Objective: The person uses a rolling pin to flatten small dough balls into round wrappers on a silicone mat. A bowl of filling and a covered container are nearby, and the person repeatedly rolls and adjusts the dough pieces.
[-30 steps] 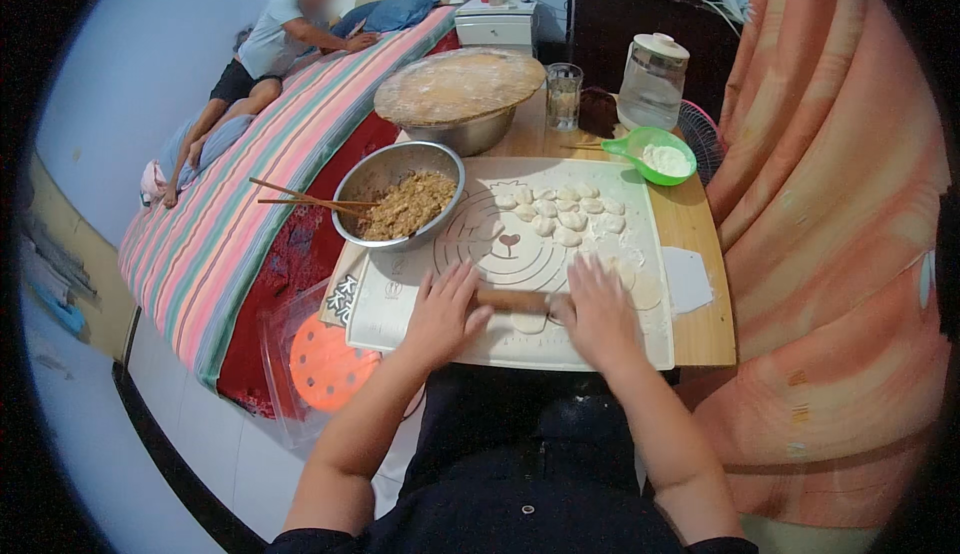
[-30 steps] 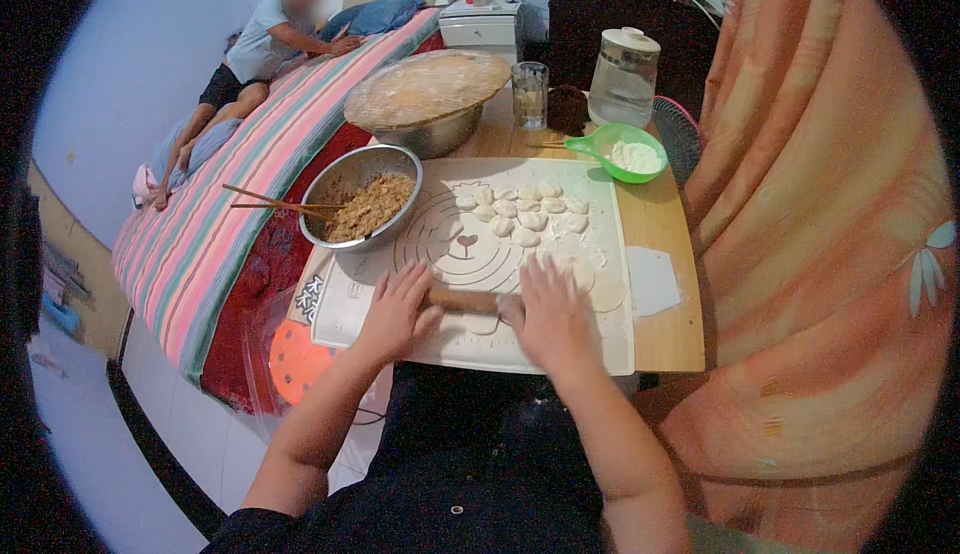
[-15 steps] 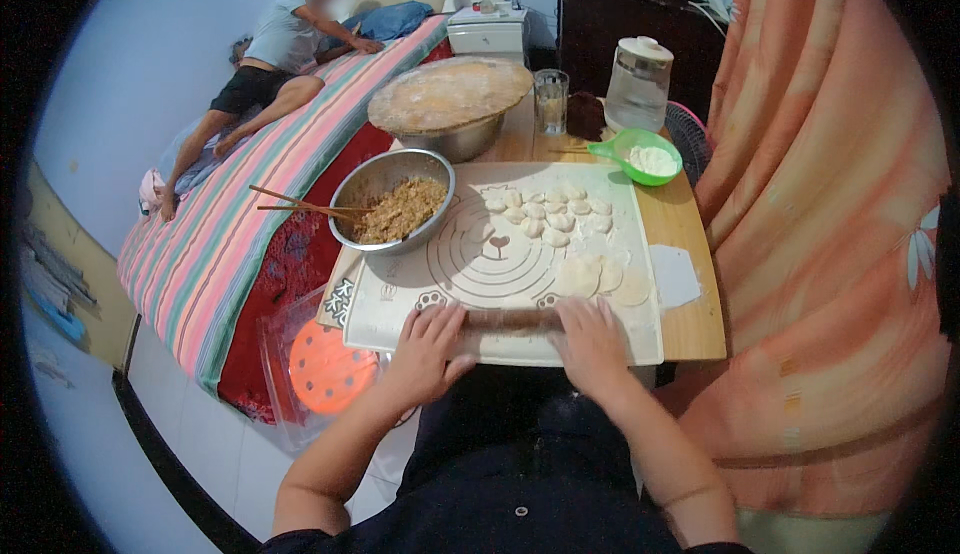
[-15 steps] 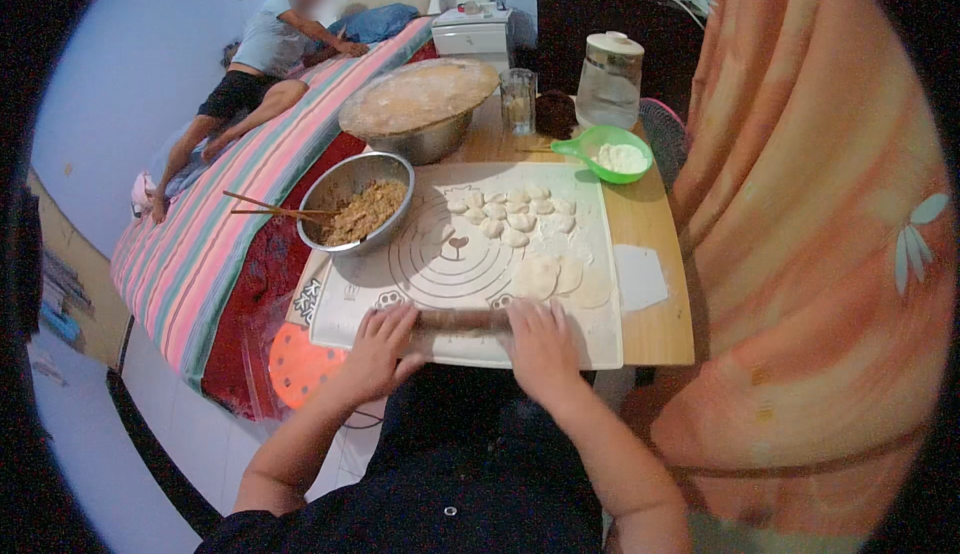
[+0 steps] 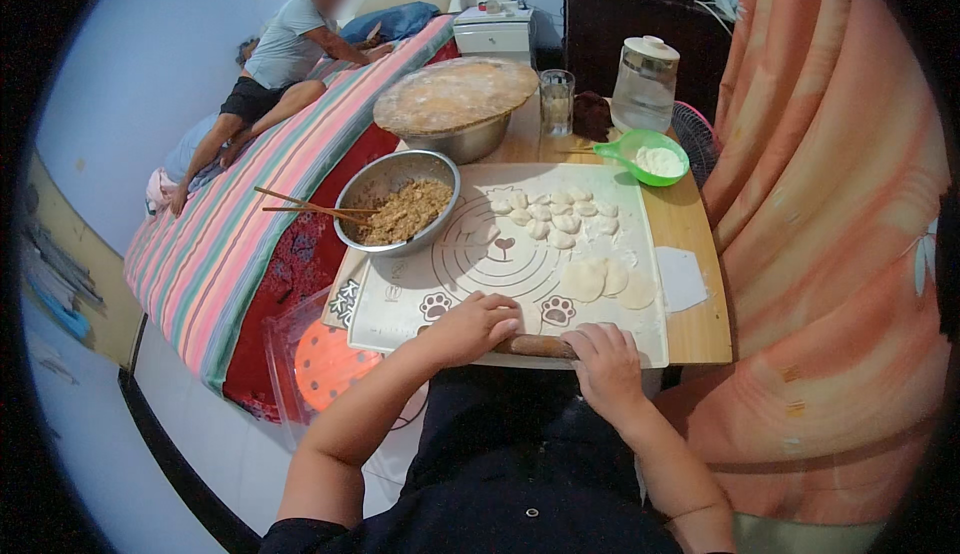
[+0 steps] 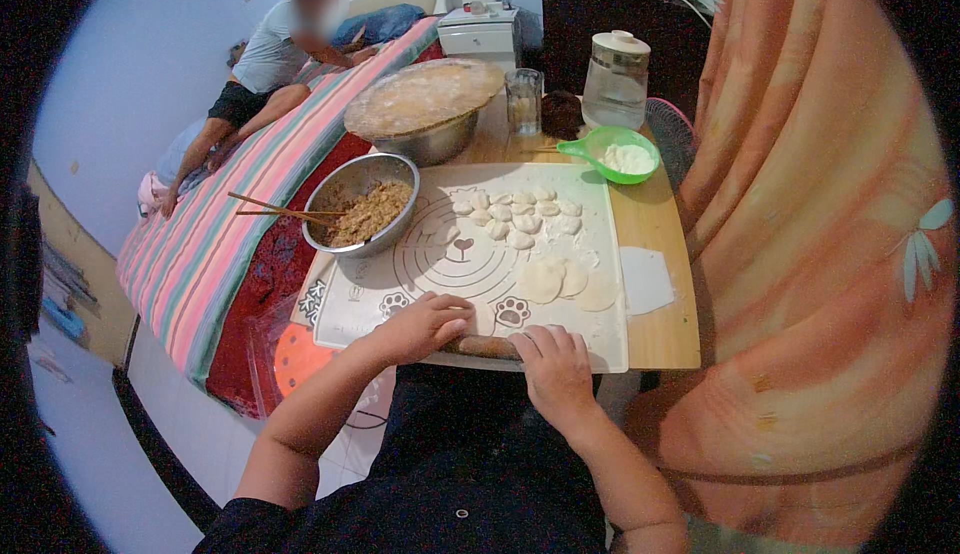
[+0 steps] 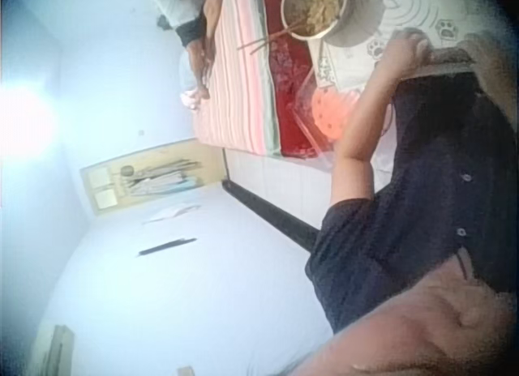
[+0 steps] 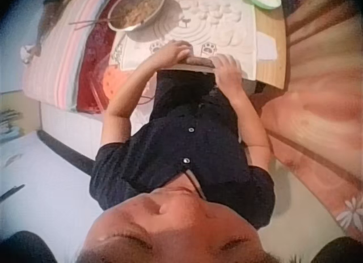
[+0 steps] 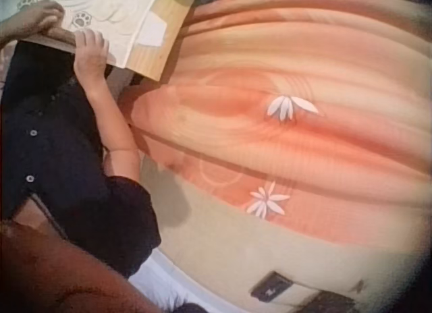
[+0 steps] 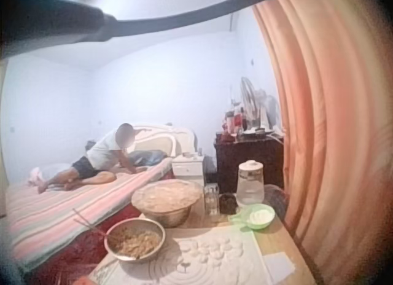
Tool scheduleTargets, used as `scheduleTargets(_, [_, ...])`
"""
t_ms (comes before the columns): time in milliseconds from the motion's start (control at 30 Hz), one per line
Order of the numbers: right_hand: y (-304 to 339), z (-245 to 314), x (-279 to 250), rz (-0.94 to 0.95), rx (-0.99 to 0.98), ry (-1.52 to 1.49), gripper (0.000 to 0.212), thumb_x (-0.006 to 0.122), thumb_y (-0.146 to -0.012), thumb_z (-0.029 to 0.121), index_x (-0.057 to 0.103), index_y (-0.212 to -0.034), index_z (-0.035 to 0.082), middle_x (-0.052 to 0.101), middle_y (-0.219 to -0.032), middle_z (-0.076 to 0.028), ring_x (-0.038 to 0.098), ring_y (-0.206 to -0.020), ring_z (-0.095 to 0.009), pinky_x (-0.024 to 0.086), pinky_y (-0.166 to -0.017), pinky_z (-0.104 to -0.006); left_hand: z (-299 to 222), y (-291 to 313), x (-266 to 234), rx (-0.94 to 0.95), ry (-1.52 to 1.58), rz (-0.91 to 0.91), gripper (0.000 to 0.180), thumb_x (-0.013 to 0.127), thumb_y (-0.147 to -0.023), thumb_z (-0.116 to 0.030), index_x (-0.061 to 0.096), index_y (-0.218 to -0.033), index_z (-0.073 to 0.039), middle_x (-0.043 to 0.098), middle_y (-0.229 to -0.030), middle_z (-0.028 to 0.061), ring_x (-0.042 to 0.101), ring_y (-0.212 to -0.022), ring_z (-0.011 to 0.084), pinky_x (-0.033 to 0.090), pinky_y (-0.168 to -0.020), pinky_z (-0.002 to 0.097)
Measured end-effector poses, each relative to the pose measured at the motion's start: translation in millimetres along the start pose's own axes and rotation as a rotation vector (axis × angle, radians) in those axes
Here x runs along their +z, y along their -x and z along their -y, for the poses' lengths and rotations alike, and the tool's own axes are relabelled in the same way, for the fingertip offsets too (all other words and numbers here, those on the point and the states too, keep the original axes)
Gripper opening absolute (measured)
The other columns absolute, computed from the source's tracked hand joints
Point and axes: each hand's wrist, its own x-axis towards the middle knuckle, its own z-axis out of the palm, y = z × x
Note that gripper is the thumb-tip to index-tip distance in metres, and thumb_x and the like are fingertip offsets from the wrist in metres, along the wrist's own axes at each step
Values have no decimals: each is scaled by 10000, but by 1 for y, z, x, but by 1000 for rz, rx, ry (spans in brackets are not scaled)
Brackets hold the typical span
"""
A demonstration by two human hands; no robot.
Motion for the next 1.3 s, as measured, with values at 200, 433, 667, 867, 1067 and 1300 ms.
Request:
scheduleTargets(200, [-19, -6, 37, 89, 180, 16, 517, 602, -902, 296, 512, -1356, 65, 486, -1419, -127, 419, -1332, -308, 318, -1083, -467, 17, 16, 1, -64, -239, -199, 399, 465, -1003, -353, 577, -1293, -104, 530, -1402, 108, 475, -1296, 304, 409, -1054, 428])
scheduleTargets(433, [-91, -48, 55, -8, 281, 187, 657, 500, -966, 469, 425, -1454, 36, 309, -1572, -153, 232, -1472, -319, 130, -1206, -504, 51, -36, -6, -169, -182, -277, 428, 431, -1013, -315, 497, -1375, -97, 417, -1509, 129, 422, -1356, 334, 383, -1085, 471])
scheduleTargets(667, [-38, -13, 32, 153, -41, 107, 459, 674, -855, 283, 570, -1225, 33, 572, -1297, -125, 479, -1280, -285, 298, -1132, -493, 36, -25, 5, 286, 101, -106, 320, 498, -988, -231, 630, -1225, -61, 554, -1376, 137, 502, -1273, 325, 399, -1074, 431])
scheduleTargets(867, [-25, -3, 11, 144, 27, 14, 431, 715, -793, 198, 578, -1164, 27, 604, -1237, -115, 534, -1215, -275, 365, -1081, -455, 14, -16, -12, 68, 40, -5, 302, 502, -998, -270, 685, -1114, -61, 619, -1227, 127, 560, -1144, 326, 429, -1014, 437])
scheduleTargets(1067, [-36, -12, 42, 134, 44, 76, 506, 595, -927, 330, 536, -1310, 5, 527, -1390, -173, 443, -1340, -320, 322, -1117, -496, 32, 14, -3, -68, -269, -224, 374, 476, -997, -325, 599, -1275, -107, 573, -1326, 117, 549, -1193, 320, 446, -995, 437])
scheduleTargets(1300, [-90, -32, 58, 146, 192, 152, 689, 501, -961, 494, 446, -1420, -16, 331, -1547, -201, 261, -1459, -331, 231, -1168, -521, 56, 8, 1, -224, -388, -336, 435, 481, -973, -380, 556, -1295, -98, 556, -1342, 126, 527, -1225, 312, 386, -1051, 491])
